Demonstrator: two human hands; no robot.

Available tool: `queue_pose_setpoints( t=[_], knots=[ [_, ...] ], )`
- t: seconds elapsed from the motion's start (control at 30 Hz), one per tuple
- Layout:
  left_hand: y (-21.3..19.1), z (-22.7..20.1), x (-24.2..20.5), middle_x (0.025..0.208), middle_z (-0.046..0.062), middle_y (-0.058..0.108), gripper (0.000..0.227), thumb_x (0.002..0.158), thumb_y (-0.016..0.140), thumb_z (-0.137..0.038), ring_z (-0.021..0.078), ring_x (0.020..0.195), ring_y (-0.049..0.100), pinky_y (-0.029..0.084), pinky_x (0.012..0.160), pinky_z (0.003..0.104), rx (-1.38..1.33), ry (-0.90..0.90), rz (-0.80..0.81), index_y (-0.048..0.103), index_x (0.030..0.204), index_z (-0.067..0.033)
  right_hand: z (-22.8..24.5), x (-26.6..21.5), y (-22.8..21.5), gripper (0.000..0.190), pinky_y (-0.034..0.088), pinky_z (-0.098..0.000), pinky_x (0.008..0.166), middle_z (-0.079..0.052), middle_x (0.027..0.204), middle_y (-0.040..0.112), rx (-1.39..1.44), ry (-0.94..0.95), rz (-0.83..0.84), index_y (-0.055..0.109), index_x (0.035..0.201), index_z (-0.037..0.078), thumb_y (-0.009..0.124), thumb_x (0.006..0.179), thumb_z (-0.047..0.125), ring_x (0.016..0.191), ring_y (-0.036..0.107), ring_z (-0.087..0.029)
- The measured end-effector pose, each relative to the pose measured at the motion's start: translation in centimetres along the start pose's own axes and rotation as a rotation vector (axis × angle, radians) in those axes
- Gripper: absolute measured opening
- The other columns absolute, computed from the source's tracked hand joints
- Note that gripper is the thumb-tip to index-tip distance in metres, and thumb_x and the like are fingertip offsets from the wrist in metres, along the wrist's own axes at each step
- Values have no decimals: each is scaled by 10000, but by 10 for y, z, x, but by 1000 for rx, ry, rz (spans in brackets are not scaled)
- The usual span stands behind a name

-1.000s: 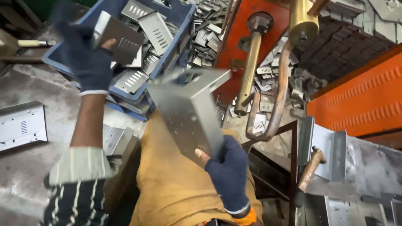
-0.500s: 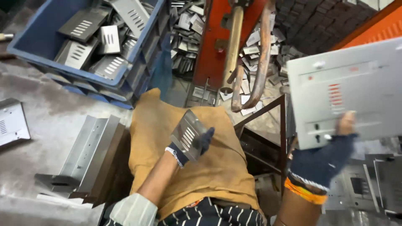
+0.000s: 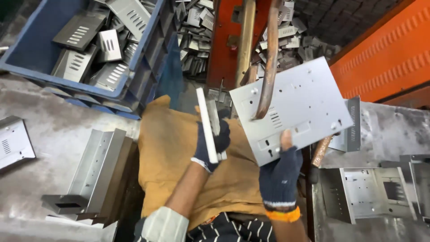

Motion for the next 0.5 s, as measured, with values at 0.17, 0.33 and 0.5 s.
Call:
queue_pose_setpoints(
  t=[0.17,0.33,0.5],
  knots=[
    [81,16,-6,639,-4,522,651,939,522,-739,113,488,481,391,425,276,358,95,-471,644,939,-99,4,-10,-13,570,526,-389,973,-69,1340,602,-93,29,32,479,1468,57,663,938,158,1182,615,-191],
    [96,14,1,822,16,653,636,903,599,-640,118,687,612,529,600,311,538,149,-666,691,1071,-33,1,-8,-24,577,531,-414,974,-74,1341,586,-133,69,80,481,1464,55,669,922,116,1171,608,-201],
    [103,11,17,1033,78,736,671,942,619,-587,135,858,672,580,757,322,554,236,-479,690,1178,37,14,-12,-9,601,551,-448,925,-66,1305,603,-144,96,39,479,1445,83,671,876,113,1131,628,-218]
  ],
)
Point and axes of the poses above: each hand's wrist, its own x-axis towards the middle knuckle, its own y-axis out of the palm, z = x × y, the point moved 1 cm from there along x, towards the middle knuckle
